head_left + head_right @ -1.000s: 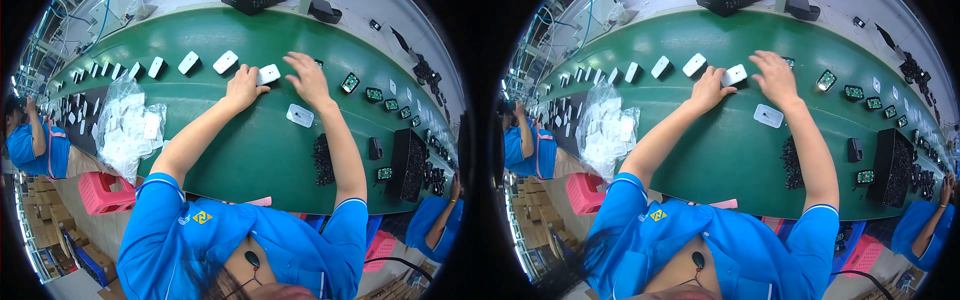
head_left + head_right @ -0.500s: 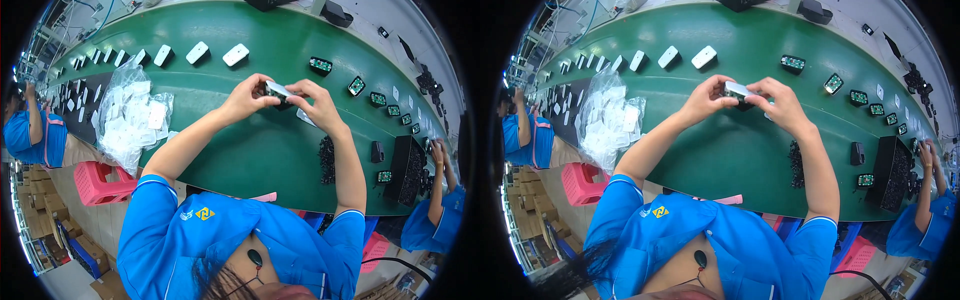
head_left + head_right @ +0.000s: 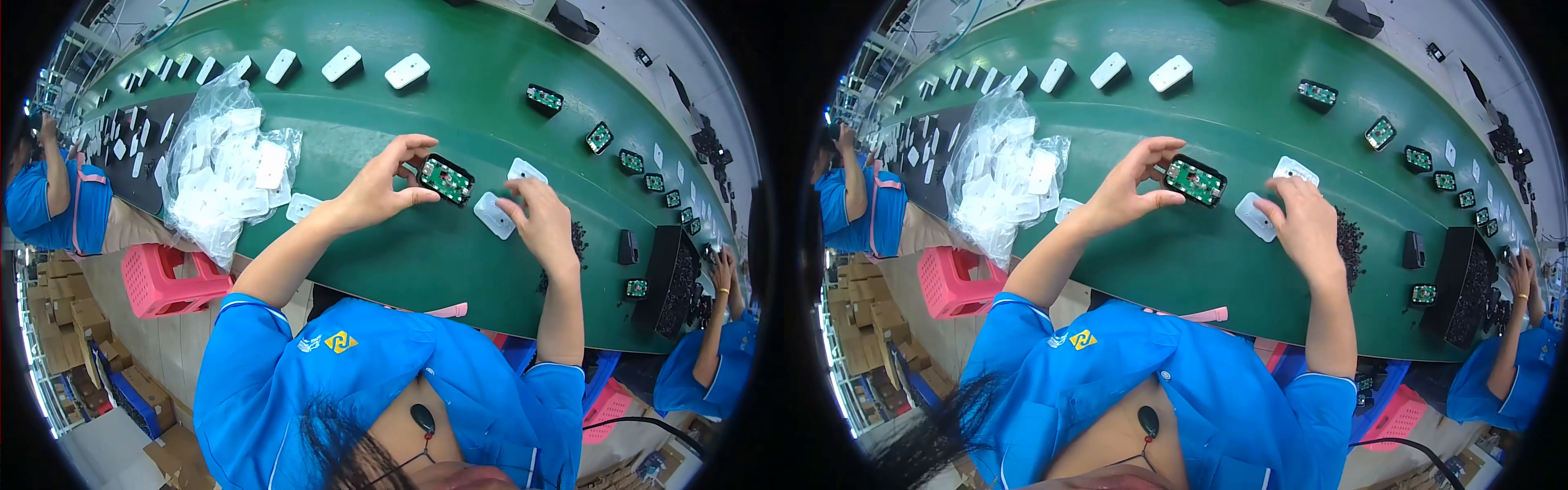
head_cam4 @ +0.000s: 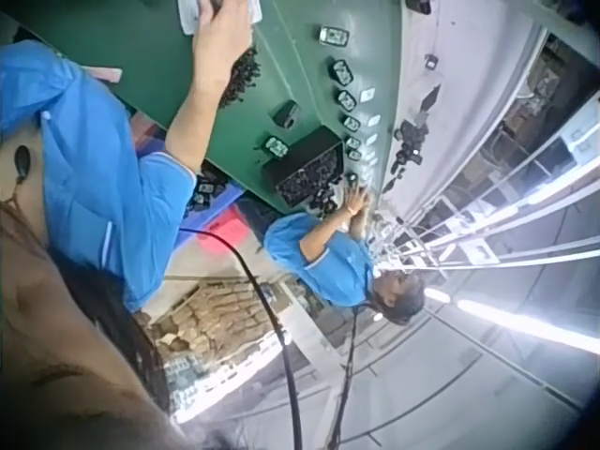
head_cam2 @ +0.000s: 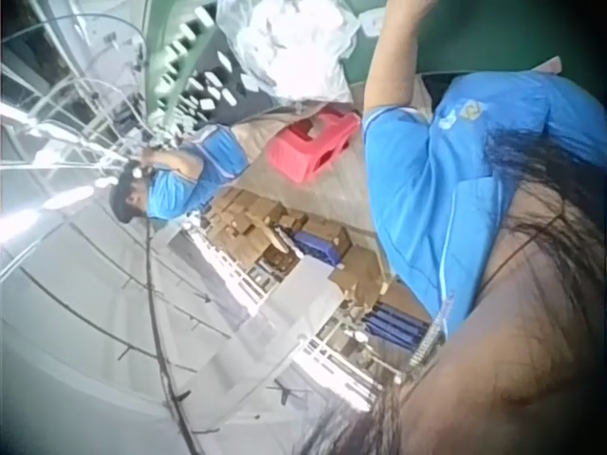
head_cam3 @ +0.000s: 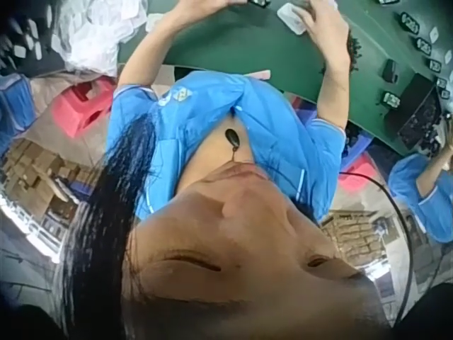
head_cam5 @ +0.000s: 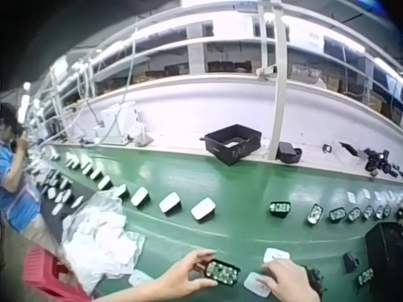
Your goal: The person assembles electronic components by hand, placing PCBs into plastic casings and then covering them with plastic covers, as part of an electronics assembly line.
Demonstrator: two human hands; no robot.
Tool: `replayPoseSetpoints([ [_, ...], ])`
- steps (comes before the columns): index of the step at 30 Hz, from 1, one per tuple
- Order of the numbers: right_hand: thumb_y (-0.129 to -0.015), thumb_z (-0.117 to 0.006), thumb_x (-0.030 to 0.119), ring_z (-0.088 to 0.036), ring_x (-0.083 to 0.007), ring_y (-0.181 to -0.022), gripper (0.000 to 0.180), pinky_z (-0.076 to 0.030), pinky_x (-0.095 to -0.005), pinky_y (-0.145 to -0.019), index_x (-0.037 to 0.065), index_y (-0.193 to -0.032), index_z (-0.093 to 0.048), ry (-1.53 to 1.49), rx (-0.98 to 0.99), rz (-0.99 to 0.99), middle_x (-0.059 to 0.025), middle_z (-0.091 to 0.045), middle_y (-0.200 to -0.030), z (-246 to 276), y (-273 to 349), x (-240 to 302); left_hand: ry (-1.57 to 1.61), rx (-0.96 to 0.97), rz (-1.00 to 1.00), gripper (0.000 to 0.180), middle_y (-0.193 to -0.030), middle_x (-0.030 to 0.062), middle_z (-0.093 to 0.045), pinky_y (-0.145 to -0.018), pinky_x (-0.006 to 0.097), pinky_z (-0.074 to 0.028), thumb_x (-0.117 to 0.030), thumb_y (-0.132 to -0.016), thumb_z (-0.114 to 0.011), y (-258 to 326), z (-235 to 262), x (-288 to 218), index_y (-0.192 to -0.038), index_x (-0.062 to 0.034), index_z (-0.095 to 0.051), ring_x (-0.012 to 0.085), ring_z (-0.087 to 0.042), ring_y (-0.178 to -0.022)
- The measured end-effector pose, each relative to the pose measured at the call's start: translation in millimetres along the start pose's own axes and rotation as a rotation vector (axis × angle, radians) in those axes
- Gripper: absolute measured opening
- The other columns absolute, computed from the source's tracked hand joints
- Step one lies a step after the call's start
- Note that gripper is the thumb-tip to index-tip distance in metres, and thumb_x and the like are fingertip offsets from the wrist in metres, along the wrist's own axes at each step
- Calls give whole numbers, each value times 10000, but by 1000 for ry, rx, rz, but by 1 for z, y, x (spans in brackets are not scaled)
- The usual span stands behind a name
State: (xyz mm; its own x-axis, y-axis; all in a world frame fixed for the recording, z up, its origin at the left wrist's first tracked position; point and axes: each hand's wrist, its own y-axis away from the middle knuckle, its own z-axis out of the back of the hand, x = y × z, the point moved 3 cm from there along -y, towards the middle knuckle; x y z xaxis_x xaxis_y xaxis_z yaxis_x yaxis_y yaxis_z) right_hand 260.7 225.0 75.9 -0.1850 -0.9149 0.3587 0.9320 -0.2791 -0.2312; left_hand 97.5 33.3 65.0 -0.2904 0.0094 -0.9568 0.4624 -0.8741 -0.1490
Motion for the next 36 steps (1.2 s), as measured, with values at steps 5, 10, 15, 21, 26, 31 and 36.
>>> replayPoseSetpoints([
  [5,-787,-720,88,-588,-207,-728,222,-481,-299,-612,49,-997,-657,-568,-126,15,-92,-606,-897,3,2,48,164,-17,28,565,-1147,97,-565,-851,301,-484,-157,-766,-784,9,1,6,-1222,-9,-485,185,-569,-1068],
  [10,-786,-696,16,-582,-201,-723,155,-472,-300,-594,26,-937,-663,-678,-119,75,-91,-588,-836,-19,8,55,226,45,50,538,-1126,71,-566,-849,295,-479,-162,-793,-766,13,-2,4,-1231,-22,-487,151,-567,-1039],
  [15,-846,-652,-6,-568,-114,-720,45,-454,-245,-637,-15,-882,-628,-923,-123,-149,-56,-595,-823,-29,21,42,421,323,195,494,-1002,36,-566,-828,264,-484,-171,-835,-736,27,-15,25,-1260,-58,-512,93,-554,-932],
  [21,-906,-613,12,-596,-110,-756,85,-499,-236,-705,-18,-973,-572,-1207,-284,-414,-80,-633,-875,-22,41,3,89,597,189,545,-1152,107,-535,-862,304,-518,-161,-850,-700,22,-47,5,-1335,-55,-472,187,-591,-986],
  [26,-903,-620,15,-630,-145,-778,100,-530,-264,-718,-26,-977,-568,-1252,-452,-508,-127,-656,-922,-13,55,-19,-227,683,10,506,-1132,118,-505,-770,347,-514,-240,-841,-700,5,-92,-9,-1280,-72,-512,246,-608,-857],
  [31,-898,-631,23,-626,-136,-776,116,-526,-255,-715,-25,-987,-574,-1251,-541,-522,-116,-655,-915,-12,62,-29,-588,242,-391,350,-1075,102,-553,-758,392,-509,-199,-804,-688,-18,-109,-4,-1111,-72,-577,302,-568,-925],
  [36,-887,-653,35,-600,-100,-753,106,-505,-228,-692,-8,-968,-601,-1224,-552,-547,-60,-639,-876,-12,66,-41,-684,0,-482,354,-1062,98,-561,-754,372,-501,-147,-780,-696,-64,-123,5,-1106,-67,-584,287,-544,-924],
])
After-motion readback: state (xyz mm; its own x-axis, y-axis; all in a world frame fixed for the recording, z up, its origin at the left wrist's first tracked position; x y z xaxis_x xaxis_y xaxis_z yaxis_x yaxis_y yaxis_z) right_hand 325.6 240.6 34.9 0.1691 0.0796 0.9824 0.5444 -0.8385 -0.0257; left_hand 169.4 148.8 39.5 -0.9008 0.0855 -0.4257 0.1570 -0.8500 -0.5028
